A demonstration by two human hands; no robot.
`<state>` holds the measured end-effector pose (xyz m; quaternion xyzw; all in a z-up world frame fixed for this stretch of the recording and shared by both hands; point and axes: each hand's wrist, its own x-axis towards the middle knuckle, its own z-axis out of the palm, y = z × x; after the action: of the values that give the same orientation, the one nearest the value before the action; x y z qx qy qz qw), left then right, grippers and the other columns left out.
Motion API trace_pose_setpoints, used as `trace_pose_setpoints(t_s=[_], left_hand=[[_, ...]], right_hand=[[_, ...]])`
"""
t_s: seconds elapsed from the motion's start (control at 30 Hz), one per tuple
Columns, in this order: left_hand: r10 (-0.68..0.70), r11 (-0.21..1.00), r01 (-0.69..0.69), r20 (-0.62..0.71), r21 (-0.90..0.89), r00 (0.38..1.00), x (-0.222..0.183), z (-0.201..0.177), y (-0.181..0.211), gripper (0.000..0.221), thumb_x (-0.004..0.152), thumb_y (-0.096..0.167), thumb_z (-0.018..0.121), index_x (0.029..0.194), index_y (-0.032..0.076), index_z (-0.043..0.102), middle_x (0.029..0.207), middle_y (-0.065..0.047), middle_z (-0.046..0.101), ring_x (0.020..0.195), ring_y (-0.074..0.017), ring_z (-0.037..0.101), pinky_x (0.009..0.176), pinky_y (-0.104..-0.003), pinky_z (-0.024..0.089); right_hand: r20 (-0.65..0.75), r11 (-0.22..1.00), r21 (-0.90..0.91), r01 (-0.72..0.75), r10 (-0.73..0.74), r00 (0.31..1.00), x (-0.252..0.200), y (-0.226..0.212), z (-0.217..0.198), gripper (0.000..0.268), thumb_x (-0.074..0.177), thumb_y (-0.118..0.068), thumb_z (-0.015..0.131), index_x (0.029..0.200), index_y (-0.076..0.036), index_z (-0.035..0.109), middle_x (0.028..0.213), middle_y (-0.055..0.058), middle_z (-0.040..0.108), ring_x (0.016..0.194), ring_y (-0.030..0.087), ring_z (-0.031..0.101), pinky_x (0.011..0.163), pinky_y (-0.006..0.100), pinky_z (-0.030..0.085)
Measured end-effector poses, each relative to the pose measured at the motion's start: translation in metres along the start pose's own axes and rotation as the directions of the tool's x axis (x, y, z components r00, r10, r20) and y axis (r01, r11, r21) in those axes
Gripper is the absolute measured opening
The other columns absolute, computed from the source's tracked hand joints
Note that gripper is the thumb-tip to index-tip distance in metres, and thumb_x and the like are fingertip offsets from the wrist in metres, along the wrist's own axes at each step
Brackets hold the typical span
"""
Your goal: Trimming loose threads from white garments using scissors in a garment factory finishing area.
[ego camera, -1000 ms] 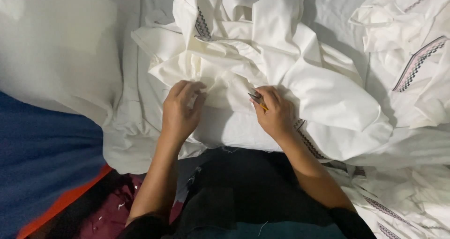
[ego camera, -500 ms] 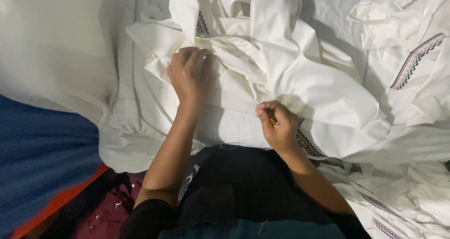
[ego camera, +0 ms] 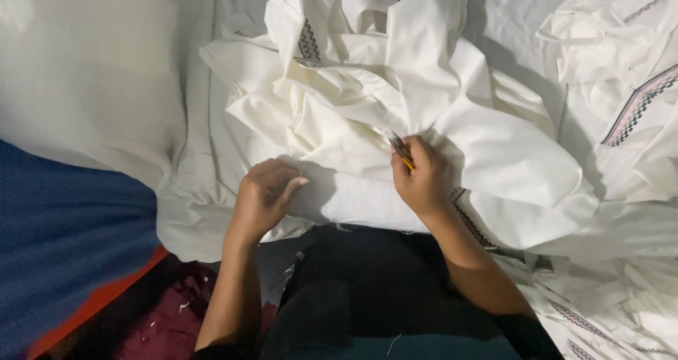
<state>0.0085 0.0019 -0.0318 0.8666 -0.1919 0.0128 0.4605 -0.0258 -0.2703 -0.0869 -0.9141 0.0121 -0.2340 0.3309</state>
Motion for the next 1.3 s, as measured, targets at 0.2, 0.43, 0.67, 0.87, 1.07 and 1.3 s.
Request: trace_pose_setpoints(t_s=[0.2,0.43,0.67,0.87,1.07,1.3], left_hand=[[-0.031,0.999,0.033,-0.083,0.026,0.996,0.007,-0.001,-0.007,0.01,0.089,0.014,0.081,0.092,0.007,0.075,0.078,-0.011,0.071,0.075,-0.0344,0.071,0.072,-0.044,0.056],[0.201,0.978,-0.184,-0.215,0.097,0.956,0.053,0.016,0.01,0.029,0.088,0.005,0.08,0.115,0.005,0.071,0.096,-0.013,0.067,0.083,-0.0359,0.067,0.075,-0.046,0.055],[0.506,0.857,-0.509,-0.056,-0.076,0.86,0.054,0.08,0.045,0.021,0.092,0.006,0.072,0.111,0.011,0.078,0.099,-0.016,0.07,0.081,-0.0372,0.068,0.069,-0.045,0.056],[0.51,0.847,-0.527,-0.18,-0.063,0.841,0.041,0.108,0.027,0.009,0.092,0.007,0.073,0.092,0.013,0.08,0.086,-0.007,0.073,0.073,-0.0284,0.067,0.07,-0.037,0.056],[0.384,0.922,-0.387,-0.218,0.032,0.897,0.036,0.106,0.035,0.01,0.087,0.0,0.077,0.09,0.01,0.076,0.086,-0.006,0.076,0.073,-0.0271,0.07,0.066,-0.036,0.057],[0.359,0.932,-0.362,-0.171,0.012,0.918,0.035,0.107,0.045,0.01,0.09,-0.003,0.072,0.09,0.008,0.071,0.088,-0.007,0.076,0.077,-0.0315,0.07,0.07,-0.039,0.057]], right_hand=[[-0.125,0.99,0.059,0.13,-0.122,0.985,-0.055,0.021,0.011,0.011,0.085,-0.003,0.073,0.078,-0.009,0.068,0.054,0.006,0.053,0.047,0.031,0.059,0.051,0.033,0.05],[0.02,0.945,0.325,-0.049,0.044,0.999,-0.066,-0.015,0.006,0.01,0.082,0.0,0.072,0.076,-0.007,0.067,0.047,0.006,0.052,0.041,0.026,0.055,0.045,0.032,0.046],[0.12,0.861,0.481,-0.165,0.122,0.985,-0.05,-0.029,-0.009,0.014,0.09,-0.003,0.068,0.077,-0.004,0.062,0.045,0.006,0.047,0.044,0.014,0.055,0.042,0.028,0.04],[0.202,0.776,0.563,-0.285,0.205,0.958,-0.06,-0.032,-0.017,0.013,0.093,-0.004,0.067,0.082,-0.001,0.063,0.047,0.005,0.051,0.048,0.009,0.051,0.043,0.026,0.038],[0.457,0.381,0.719,-0.582,0.372,0.808,-0.057,-0.025,-0.031,0.038,0.108,-0.037,0.044,0.113,-0.001,0.056,0.063,0.001,0.044,0.045,0.004,0.039,0.043,0.021,0.039],[0.6,0.173,0.698,-0.694,0.387,0.7,-0.061,-0.016,-0.029,0.037,0.11,-0.031,0.044,0.111,0.003,0.057,0.065,0.001,0.045,0.042,0.002,0.039,0.04,0.021,0.04]])
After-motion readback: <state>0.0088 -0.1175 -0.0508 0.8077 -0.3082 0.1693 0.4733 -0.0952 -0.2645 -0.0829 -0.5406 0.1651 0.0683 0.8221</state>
